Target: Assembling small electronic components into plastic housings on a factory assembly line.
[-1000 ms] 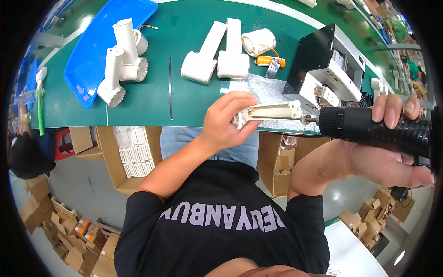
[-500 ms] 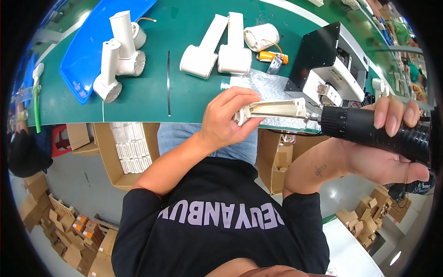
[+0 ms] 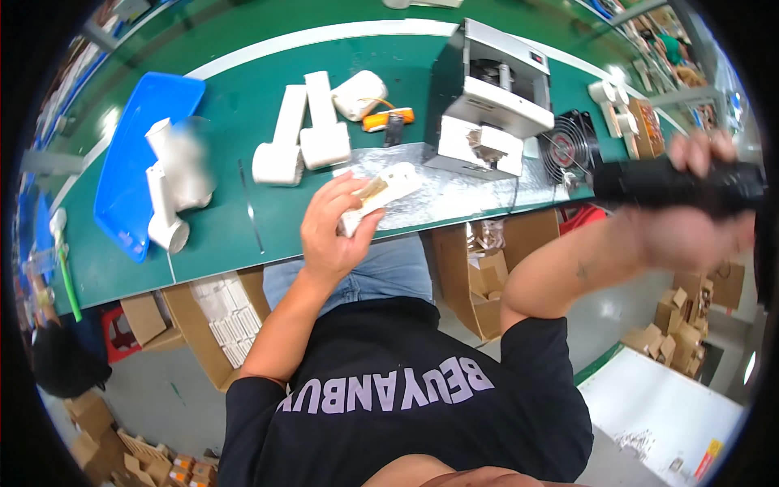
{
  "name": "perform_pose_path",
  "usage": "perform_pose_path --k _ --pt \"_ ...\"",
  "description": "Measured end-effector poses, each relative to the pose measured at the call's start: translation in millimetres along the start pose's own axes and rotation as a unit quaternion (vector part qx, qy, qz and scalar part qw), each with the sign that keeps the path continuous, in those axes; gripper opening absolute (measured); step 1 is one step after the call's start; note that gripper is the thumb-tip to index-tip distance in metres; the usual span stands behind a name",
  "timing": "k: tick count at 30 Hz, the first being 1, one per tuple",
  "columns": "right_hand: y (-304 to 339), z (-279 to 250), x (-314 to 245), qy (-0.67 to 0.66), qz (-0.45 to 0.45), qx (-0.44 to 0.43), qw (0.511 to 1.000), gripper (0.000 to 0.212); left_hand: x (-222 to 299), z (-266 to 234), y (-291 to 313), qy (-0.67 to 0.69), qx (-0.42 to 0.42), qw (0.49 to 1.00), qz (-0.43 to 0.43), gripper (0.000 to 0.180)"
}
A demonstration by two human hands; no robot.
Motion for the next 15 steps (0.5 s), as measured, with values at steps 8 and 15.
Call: perform_pose_path --k 8,15 --pt "11 53 48 0.061 -0.119 -0.161 0.978 0.038 13 14 -16 -0.089 -0.053 0.994 0.03 0.022" --pt "24 15 79 0.077 0.076 -0.082 0.991 0.062 0 18 -6 -0.034 -0.047 0.997 -0.044 0.03"
Point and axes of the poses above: each hand's wrist, its own y-axis away from the middle knuckle, its own z-axis out of the palm, x = y × z, the point moved 9 cm from there along -y, towards the middle knuckle, and after that the axes turned 15 degrees about x, right-handed, at the moved point
